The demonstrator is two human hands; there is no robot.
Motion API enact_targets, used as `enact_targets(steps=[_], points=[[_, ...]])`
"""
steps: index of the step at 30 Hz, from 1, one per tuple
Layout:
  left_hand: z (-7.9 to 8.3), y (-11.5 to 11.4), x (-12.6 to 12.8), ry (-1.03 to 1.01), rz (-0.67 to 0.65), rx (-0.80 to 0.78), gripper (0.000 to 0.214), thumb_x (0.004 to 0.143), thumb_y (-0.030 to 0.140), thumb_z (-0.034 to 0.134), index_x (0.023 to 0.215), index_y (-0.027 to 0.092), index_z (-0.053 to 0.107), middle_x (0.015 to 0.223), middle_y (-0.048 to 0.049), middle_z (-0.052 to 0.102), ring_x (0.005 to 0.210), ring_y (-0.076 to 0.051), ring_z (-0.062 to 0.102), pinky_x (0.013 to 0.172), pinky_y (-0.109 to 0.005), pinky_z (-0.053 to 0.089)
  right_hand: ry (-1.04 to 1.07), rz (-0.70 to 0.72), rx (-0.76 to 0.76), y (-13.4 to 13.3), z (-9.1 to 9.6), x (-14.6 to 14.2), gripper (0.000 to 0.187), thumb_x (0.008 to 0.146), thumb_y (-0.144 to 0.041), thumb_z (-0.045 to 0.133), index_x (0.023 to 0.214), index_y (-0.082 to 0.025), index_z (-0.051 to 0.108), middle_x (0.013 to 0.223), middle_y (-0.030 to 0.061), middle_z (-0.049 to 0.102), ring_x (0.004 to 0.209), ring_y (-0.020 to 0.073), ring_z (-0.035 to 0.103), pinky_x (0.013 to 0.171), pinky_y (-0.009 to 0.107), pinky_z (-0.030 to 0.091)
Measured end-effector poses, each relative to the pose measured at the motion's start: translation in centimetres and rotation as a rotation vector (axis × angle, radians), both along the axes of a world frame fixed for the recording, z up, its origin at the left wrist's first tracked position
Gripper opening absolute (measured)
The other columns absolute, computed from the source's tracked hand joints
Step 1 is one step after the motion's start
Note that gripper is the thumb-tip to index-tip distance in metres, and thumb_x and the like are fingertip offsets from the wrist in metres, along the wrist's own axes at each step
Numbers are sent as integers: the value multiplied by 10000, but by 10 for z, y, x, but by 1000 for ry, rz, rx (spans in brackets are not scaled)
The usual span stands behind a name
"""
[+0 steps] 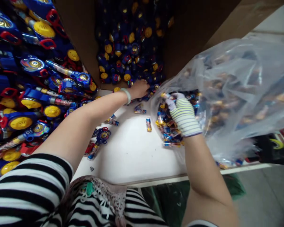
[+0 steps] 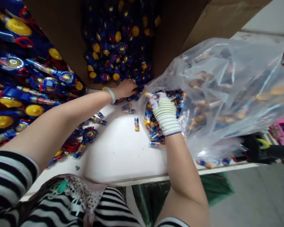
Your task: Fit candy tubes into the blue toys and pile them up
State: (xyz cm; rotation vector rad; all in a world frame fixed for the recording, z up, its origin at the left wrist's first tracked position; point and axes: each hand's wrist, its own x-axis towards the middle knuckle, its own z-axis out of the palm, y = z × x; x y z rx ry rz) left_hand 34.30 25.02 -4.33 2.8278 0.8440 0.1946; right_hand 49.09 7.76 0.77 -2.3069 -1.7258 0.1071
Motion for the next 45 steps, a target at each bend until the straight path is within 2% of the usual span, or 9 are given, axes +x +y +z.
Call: enact_targets(steps=[4,9,17,20,28,32,36,42,45], points=[[-4,-12,7,110,61,-163,540,801,316,642,1292,98,586,1275,-193,594,1234,-350,495,1024,-419,417,35,285,-217,-11,-20,-47,416,943,-298,463,1314,-140,563,1246,159,638,1094,281,608,971,384,461],[17,-21,-8,-37,110,-511,531,704,226,691,1221,139,604,1234,-105,632,1119,-267,585,977,-335,469,-62,290,-429,-34,-45,-86,353,921,-214,478,1240,-146,612,1169,188,656,997,280,653,865,390,498],[57,-86,-116,-684,312,-1245,456,696,193,711,1110,185,520,924,-36,613,789,-178,657,608,-285,570,623,250,209,-73,-65,-84,361,921,-402,492,1193,-181,581,1050,106,700,902,239,656,847,404,530],[60,-121,-146,-759,325,-1239,350,726,213,671,1061,174,579,894,-35,609,758,-156,645,556,-237,562,655,315,249,-81,-60,-109,379,935,-457,478,1174,-184,588,1031,105,702,869,232,661,802,380,531],[61,-178,-180,-928,432,-945,293,757,283,656,1024,173,605,889,-12,575,638,-96,576,508,-196,521,113,310,24,-93,-31,-158,421,972,-448,391,1144,-148,632,974,147,714,758,239,666,710,317,451],[67,-182,-193,-880,179,-787,250,769,292,662,984,169,630,880,-22,615,678,-113,583,623,-237,527,557,371,20,-110,-33,-165,473,937,-578,389,920,-172,631,734,69,646,605,168,569,602,272,409],[64,-185,-202,-780,-152,-608,236,719,281,711,925,171,675,924,-54,647,895,-180,608,865,-312,503,1274,503,-293,-126,-47,-174,603,929,-680,258,809,-194,593,481,-55,404,403,111,327,444,246,311],[54,-189,-205,-737,276,-647,188,784,245,623,940,144,645,908,-48,648,859,-171,604,836,-298,492,934,189,70,-114,-47,-188,494,730,-700,602,825,-215,616,692,42,598,582,162,495,531,269,361],[59,-188,-212,-799,71,-694,228,756,233,667,967,147,658,960,-64,654,912,-178,612,865,-297,494,1295,306,-152,-122,-50,-195,519,807,-716,497,781,-209,602,556,-14,498,430,114,363,429,252,287]])
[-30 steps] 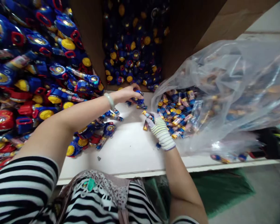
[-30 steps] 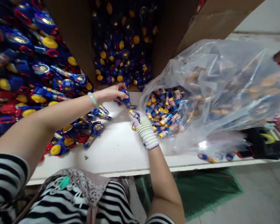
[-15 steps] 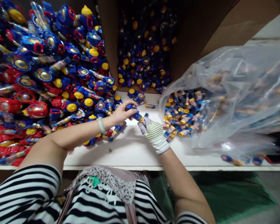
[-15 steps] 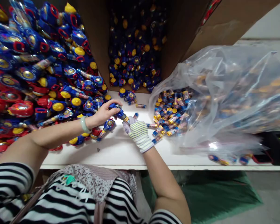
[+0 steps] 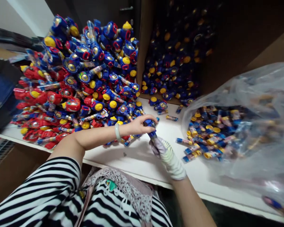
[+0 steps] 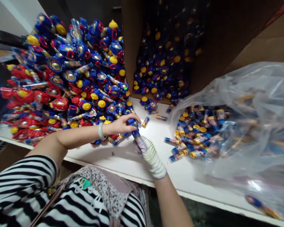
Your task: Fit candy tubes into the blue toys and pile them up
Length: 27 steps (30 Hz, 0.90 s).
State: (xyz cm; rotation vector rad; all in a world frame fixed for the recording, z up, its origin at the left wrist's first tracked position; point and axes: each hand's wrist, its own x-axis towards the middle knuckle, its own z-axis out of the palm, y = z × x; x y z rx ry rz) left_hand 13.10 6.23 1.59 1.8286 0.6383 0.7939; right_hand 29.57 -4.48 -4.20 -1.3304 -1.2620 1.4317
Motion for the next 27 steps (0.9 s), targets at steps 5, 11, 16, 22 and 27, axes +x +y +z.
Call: enact_targets(steps=[5,11,16,22,27], points=[[3,7,-11,31,-114,71,248,719,213,723,953,149,678,997,-76,665,968,-196,615,930,-320,481,226,46,-54,1,-2,-9,506,805,-711,510,785,-212,590,593,-21,516,391,89,300,384,243,283],[1,15,-16,29,129,76,234,789,246,641,999,143,652,998,-71,650,929,-189,608,883,-324,485,-71,-142,61,18,15,-14,450,778,-668,584,757,-219,597,572,-3,524,480,120,399,465,247,310],[5,13,-26,-38,-161,126,270,742,303,719,965,162,664,990,-86,654,995,-219,615,948,-360,477,417,168,-199,6,-1,-32,581,841,-781,372,727,-237,542,392,-100,253,326,86,162,349,244,203],[52,49,-69,115,294,308,401,772,287,732,1116,199,548,1126,-74,589,1081,-237,574,989,-390,461,-25,-156,175,29,4,6,498,826,-645,579,1156,-272,591,996,81,674,833,218,645,686,357,553],[125,143,-118,291,726,583,515,726,378,819,1091,211,496,1158,-40,525,1181,-247,442,1126,-479,355,-96,-236,143,43,-6,50,538,820,-624,582,1168,-213,578,1026,107,670,871,214,657,763,386,561]])
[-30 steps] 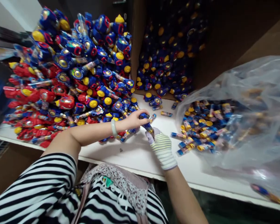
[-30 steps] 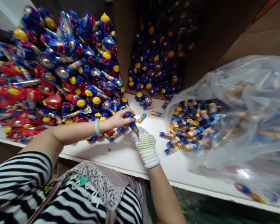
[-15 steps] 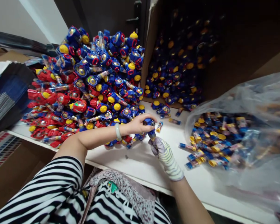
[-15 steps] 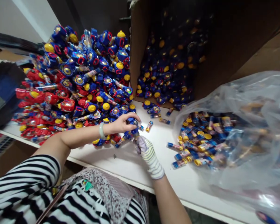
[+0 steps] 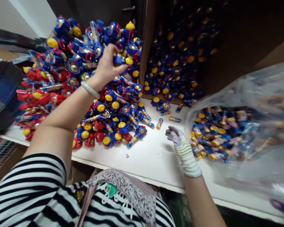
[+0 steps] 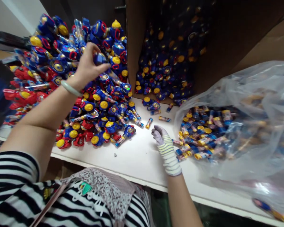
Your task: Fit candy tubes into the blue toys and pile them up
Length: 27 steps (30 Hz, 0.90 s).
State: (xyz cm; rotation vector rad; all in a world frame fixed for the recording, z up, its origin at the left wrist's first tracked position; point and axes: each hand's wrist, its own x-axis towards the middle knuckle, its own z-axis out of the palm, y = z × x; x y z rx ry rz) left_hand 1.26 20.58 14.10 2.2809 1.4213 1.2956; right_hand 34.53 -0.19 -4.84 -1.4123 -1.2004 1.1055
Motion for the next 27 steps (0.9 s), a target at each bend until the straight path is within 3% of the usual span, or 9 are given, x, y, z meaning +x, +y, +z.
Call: enact_targets(steps=[4,6,8,10,13,16,18,23,27], points=[[25,42,-13,234,124,-34,495,787,537,743,1032,167,522,1287,-38,452,1371,-356,215,1205,-638,68,-63,-36,-27,12,-23,19,527,798,-585,587,1138,-182,593,993,105,678,826,206,652,765,403,551],[22,40,-2,290,196,13,554,782,572,738,1093,170,518,1397,-21,361,1434,-402,46,1190,-640,-69,-235,-40,8,19,-30,30,475,827,-533,557,1123,-166,618,1008,117,683,871,223,650,817,431,537],[9,28,24,330,158,101,559,784,492,765,1193,213,506,1447,-19,323,1434,-360,97,1215,-608,-4,-475,-27,55,28,-31,42,401,858,-440,528,1115,-156,650,1054,133,684,960,250,638,895,453,508],[-17,12,66,414,-32,76,455,818,382,737,1193,213,542,1368,-56,435,1339,-316,307,1191,-572,213,-729,1,73,44,-25,49,364,877,-338,494,1137,-153,669,1118,146,674,1043,269,613,952,449,474],[-73,-6,146,613,-356,-220,282,848,270,657,1099,149,623,1144,-104,603,1139,-302,527,1051,-478,420,-1075,34,-12,78,-13,46,380,893,-256,462,1196,-165,672,1192,163,652,1100,295,580,951,437,453],[-128,-6,215,679,-399,-414,437,838,143,585,1273,102,568,1282,-173,568,1188,-309,536,1040,-402,418,-1293,107,-96,113,-5,29,425,881,-244,503,1285,-216,631,1285,162,616,1140,326,553,911,458,452],[-154,1,241,717,-390,-474,604,786,55,578,1381,113,489,1421,-205,456,1260,-328,494,1050,-398,399,-1361,187,-96,125,-5,19,457,870,-244,530,1321,-236,602,1329,160,592,1173,337,532,906,465,446],[-176,14,243,819,-463,-551,815,597,-25,676,1372,140,487,1414,-220,427,1180,-366,554,987,-430,438,-1389,275,-41,110,-15,15,285,810,-247,621,1067,-155,704,1166,207,648,1149,346,538,951,481,407],[-163,11,218,525,-462,-611,760,555,93,799,1270,144,548,1284,-169,525,1083,-315,605,971,-393,474,-972,55,-19,81,-25,32,307,772,-289,637,1045,-148,623,1035,156,663,959,277,624,876,447,477]])
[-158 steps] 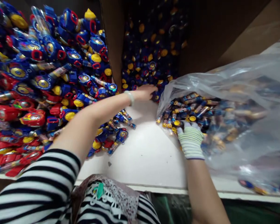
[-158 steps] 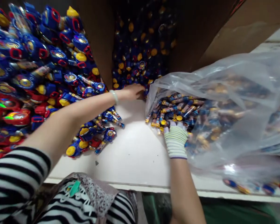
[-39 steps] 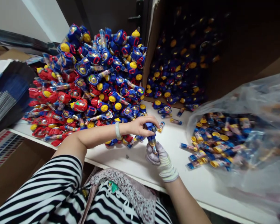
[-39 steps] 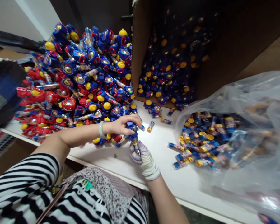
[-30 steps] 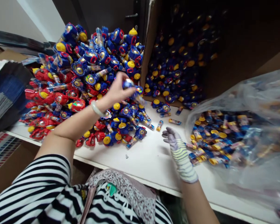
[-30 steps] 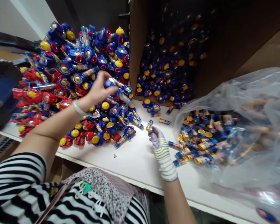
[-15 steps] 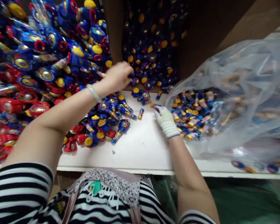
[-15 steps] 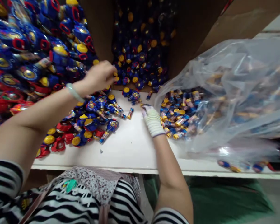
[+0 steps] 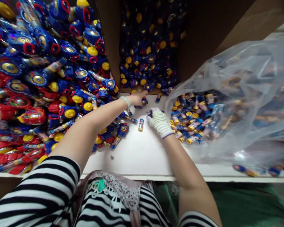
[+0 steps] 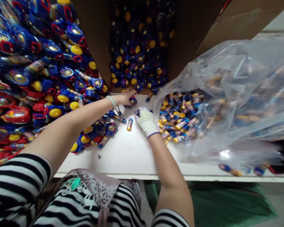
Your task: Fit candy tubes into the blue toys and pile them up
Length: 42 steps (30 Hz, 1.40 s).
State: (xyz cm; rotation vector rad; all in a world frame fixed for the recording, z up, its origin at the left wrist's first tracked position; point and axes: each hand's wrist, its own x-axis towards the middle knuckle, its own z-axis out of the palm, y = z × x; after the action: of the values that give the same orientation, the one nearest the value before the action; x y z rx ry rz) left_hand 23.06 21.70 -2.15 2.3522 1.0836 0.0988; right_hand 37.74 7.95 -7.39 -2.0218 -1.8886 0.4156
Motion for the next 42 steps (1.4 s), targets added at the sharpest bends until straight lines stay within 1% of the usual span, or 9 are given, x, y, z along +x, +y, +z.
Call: enact_targets(steps=[4,8,11,17,20,26,33,39,42], points=[[18,-20,-28,-432,175,-397,508,657,186,771,1117,142,563,1000,-85,633,838,-213,650,775,-352,568,829,-226,83,-25,-1,3,432,744,-418,653,1086,-199,508,941,62,660,796,201,659,764,387,547],[25,-59,-48,-775,349,-729,511,725,179,693,1189,187,478,985,-60,623,715,-148,649,621,-307,585,1228,-137,127,-46,12,-20,507,723,-481,692,1134,-232,531,1034,49,676,863,180,678,833,368,556],[27,-85,-60,-932,372,-748,487,773,238,654,1229,234,482,1047,-47,602,710,-122,643,597,-271,586,1092,-58,88,-55,25,-37,535,762,-529,658,1183,-212,569,992,60,693,816,191,666,776,362,556],[40,-117,-78,-946,368,-559,414,774,306,676,1139,210,505,1018,-43,585,776,-135,623,601,-234,576,232,40,242,-70,42,-54,465,939,-480,420,1183,-137,618,1119,168,690,998,276,636,873,378,487],[44,-130,-83,-928,333,-569,433,778,340,682,1144,216,487,1003,-39,582,789,-152,630,628,-263,583,51,64,209,-79,49,-63,470,965,-475,373,1168,-137,628,1076,168,699,964,279,644,820,347,473],[52,-142,-97,-891,162,-439,482,764,374,727,1164,200,523,1061,-57,603,911,-185,628,752,-275,567,605,136,42,-91,52,-76,543,956,-626,298,995,-198,630,850,75,692,742,203,627,657,292,467],[39,-144,-104,-880,228,-324,454,796,386,699,1163,186,520,1066,-64,604,886,-172,618,756,-273,546,641,-14,40,-86,47,-83,483,843,-648,502,972,-201,629,884,108,674,728,204,594,626,289,451],[51,-137,-118,-862,-126,-248,468,749,380,756,1130,176,575,1136,-91,611,1056,-235,610,951,-335,507,1228,198,-320,-98,46,-98,686,849,-818,192,732,-233,530,470,-59,398,336,93,211,349,248,255],[52,-134,-121,-822,82,-255,466,788,392,718,1163,180,541,1081,-78,623,942,-215,639,877,-355,546,1032,52,-120,-91,54,-98,565,810,-787,426,760,-233,526,575,-19,499,450,120,399,437,248,331]])
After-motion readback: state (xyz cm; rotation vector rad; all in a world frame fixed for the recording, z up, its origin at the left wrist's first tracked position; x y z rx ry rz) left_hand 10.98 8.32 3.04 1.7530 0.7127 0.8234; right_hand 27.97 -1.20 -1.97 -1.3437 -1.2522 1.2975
